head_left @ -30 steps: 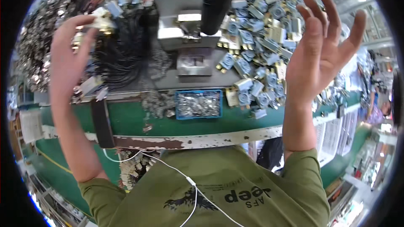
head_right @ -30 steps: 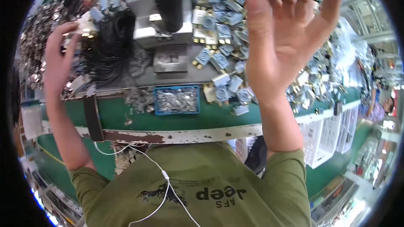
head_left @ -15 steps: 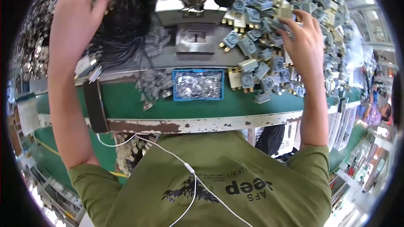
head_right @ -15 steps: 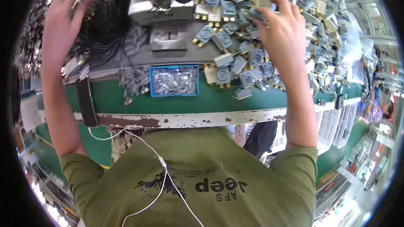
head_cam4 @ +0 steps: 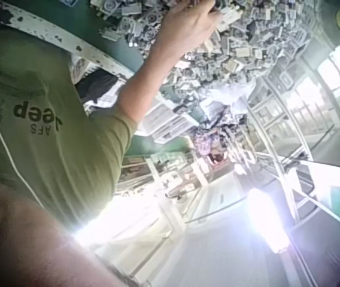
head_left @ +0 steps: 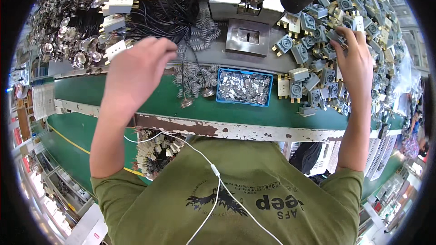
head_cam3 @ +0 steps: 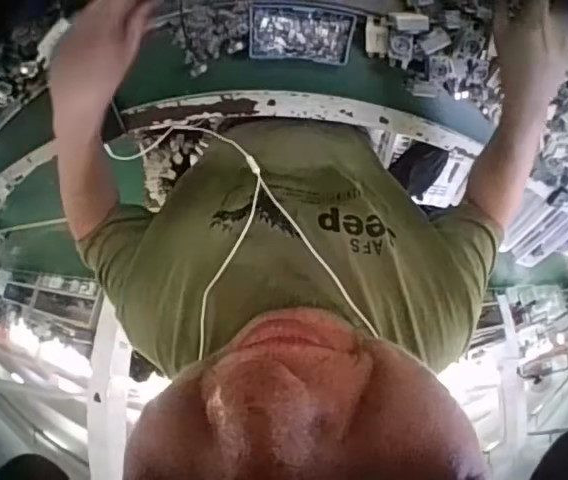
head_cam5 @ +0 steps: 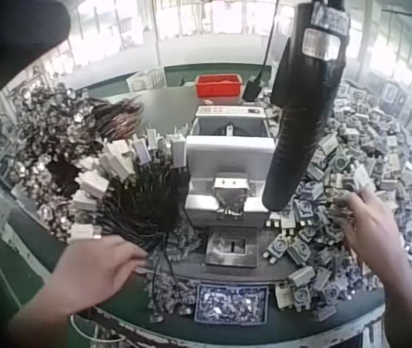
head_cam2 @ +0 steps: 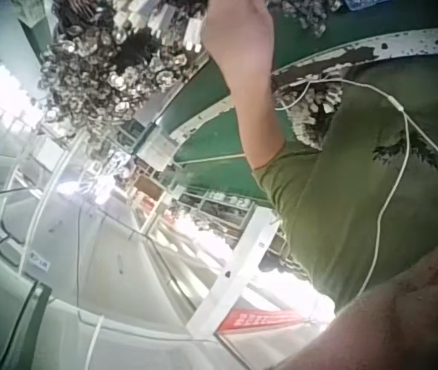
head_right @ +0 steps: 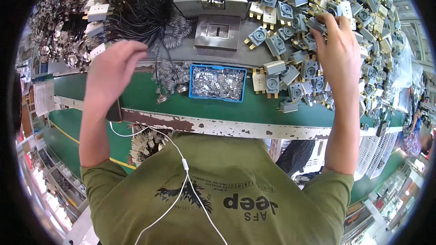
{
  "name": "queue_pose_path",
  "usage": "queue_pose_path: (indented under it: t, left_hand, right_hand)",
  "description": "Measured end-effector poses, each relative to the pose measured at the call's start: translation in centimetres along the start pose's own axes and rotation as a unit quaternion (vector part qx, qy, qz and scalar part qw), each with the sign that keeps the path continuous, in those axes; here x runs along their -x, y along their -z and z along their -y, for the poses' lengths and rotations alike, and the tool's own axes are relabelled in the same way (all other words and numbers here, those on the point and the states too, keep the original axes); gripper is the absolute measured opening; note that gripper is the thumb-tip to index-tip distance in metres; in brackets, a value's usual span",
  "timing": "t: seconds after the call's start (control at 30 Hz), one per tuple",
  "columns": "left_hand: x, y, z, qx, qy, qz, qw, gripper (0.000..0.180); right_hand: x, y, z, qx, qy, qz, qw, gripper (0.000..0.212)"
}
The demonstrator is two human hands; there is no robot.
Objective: Assembling small electronic components and scanning them using a handheld device on a factory production line.
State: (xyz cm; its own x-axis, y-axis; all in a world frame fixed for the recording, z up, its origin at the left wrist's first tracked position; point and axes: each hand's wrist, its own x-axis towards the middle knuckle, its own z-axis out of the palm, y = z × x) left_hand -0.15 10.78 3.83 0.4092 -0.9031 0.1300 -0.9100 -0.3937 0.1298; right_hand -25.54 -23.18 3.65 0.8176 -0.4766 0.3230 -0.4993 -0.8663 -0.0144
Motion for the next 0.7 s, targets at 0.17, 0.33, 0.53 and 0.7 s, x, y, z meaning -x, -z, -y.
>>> queue_pose_path:
  t: [0.17,0.33,0.53,0.7]
  left_hand:
    - [1.5,-2.7,-0.6,0.008,0.023,0.045,0.999,0.015]
    - [1.5,-4.0,-0.7,0.032,0.014,0.014,0.999,0.018]
    - [1.9,-3.3,-0.5,0.052,0.027,-0.012,0.998,0.018]
    - [1.5,-1.3,-0.6,0.136,0.071,-0.031,0.988,0.021]
  right_hand:
    - [-0.4,0.7,0.2,-0.006,-0.032,0.051,0.998,0.022]
    - [-0.1,0.3,-0.5,-0.039,-0.013,0.030,0.999,0.028]
    - [1.2,1.0,1.6,-0.147,0.038,-0.079,0.985,0.044]
    - [1.4,0.1,6.7,-0.300,0.116,-0.075,0.944,0.057]
